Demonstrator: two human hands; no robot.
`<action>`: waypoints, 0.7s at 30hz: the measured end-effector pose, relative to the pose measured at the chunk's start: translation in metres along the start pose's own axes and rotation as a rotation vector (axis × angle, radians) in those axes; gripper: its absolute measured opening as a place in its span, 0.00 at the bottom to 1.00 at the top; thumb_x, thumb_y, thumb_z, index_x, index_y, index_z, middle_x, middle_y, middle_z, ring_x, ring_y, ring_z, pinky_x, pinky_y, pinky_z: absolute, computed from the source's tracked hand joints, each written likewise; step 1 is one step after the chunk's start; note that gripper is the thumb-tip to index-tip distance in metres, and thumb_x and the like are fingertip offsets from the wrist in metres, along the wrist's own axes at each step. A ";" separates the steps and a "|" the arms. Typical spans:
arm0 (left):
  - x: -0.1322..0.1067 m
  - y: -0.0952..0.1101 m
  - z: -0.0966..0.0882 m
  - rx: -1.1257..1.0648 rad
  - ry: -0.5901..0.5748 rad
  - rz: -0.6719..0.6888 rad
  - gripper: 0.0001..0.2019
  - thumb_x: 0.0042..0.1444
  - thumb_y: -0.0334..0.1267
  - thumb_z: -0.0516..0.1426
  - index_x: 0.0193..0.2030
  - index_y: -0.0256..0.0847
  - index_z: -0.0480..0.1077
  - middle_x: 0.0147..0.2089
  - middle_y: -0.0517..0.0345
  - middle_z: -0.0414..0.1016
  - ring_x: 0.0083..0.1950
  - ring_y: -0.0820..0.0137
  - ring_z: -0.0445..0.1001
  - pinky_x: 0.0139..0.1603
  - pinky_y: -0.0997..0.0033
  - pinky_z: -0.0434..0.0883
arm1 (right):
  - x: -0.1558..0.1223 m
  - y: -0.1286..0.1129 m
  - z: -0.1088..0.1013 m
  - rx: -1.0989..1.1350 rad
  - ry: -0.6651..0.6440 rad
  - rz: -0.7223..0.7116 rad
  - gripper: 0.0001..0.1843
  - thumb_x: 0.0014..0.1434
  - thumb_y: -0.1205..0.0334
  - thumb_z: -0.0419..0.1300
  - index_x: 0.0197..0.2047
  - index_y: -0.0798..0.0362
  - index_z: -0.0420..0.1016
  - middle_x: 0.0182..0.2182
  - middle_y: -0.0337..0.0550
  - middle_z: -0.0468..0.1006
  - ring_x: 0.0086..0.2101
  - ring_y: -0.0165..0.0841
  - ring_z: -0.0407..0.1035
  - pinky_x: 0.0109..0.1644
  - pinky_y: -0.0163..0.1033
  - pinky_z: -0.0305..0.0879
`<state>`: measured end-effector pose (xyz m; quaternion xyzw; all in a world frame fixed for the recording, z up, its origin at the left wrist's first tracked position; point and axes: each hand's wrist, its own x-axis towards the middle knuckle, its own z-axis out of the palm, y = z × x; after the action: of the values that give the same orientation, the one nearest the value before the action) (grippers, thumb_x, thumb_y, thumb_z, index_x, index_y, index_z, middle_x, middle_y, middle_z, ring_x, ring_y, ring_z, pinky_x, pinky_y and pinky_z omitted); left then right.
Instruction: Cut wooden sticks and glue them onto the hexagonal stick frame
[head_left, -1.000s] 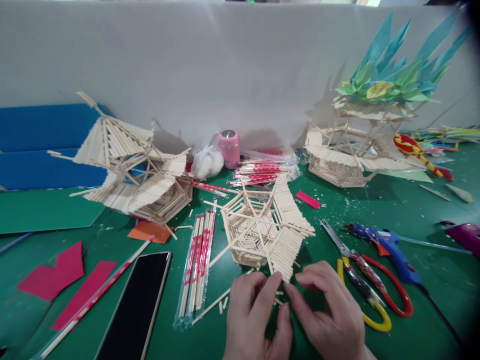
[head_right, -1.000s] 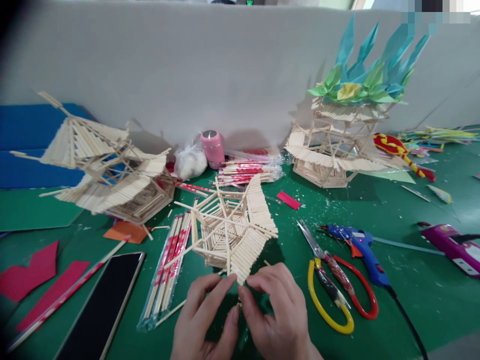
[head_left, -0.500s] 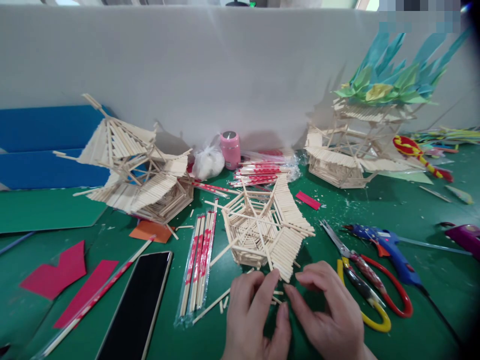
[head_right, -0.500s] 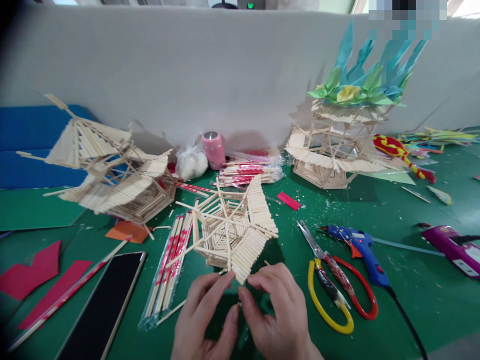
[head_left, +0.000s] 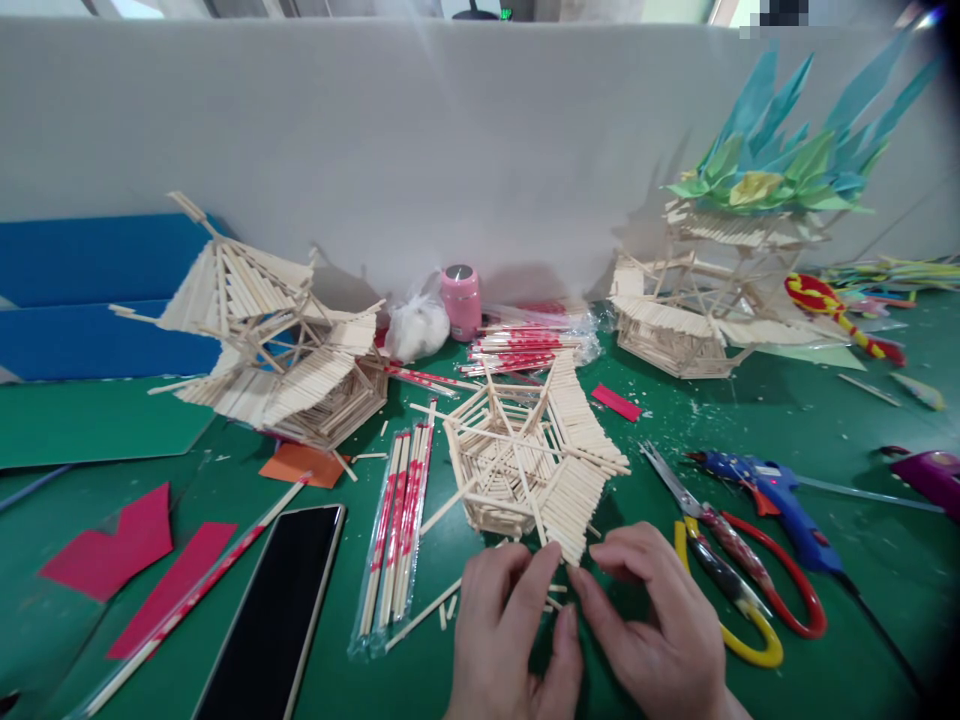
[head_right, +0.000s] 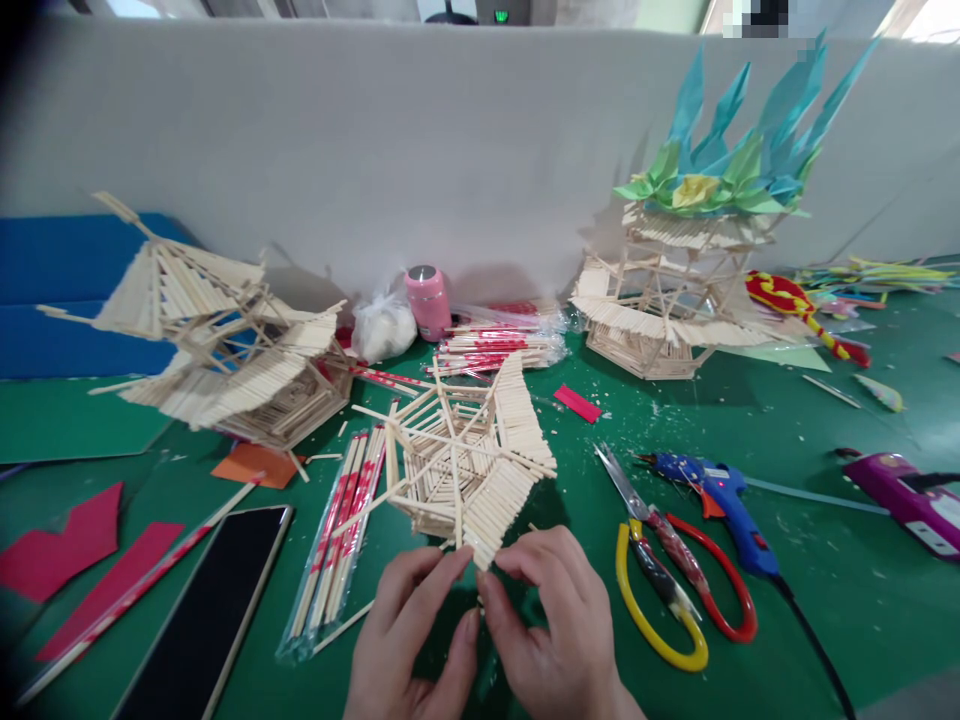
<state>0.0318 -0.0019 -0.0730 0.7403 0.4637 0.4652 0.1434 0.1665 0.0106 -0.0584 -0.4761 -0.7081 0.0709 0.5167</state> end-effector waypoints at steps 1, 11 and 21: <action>0.000 0.000 0.000 0.003 0.003 0.006 0.20 0.50 0.27 0.51 0.51 0.39 0.62 0.42 0.51 0.61 0.40 0.65 0.63 0.37 0.64 0.67 | 0.000 0.000 0.000 0.001 0.000 0.003 0.07 0.49 0.74 0.58 0.31 0.55 0.64 0.25 0.39 0.67 0.26 0.26 0.62 0.27 0.31 0.62; -0.005 -0.005 0.001 0.059 0.002 0.087 0.20 0.49 0.26 0.51 0.51 0.38 0.62 0.39 0.52 0.60 0.37 0.65 0.62 0.34 0.63 0.65 | -0.004 0.002 0.000 -0.006 -0.013 0.000 0.08 0.49 0.73 0.59 0.32 0.55 0.64 0.27 0.40 0.68 0.27 0.27 0.62 0.27 0.31 0.63; -0.001 -0.003 0.001 0.083 0.018 0.052 0.19 0.50 0.29 0.51 0.50 0.40 0.63 0.39 0.51 0.61 0.37 0.65 0.63 0.34 0.64 0.66 | 0.000 -0.001 0.000 -0.021 -0.004 0.007 0.07 0.49 0.72 0.59 0.31 0.54 0.64 0.25 0.39 0.68 0.26 0.27 0.63 0.26 0.31 0.63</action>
<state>0.0312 -0.0010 -0.0763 0.7533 0.4644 0.4557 0.0961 0.1655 0.0104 -0.0577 -0.4837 -0.7082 0.0661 0.5100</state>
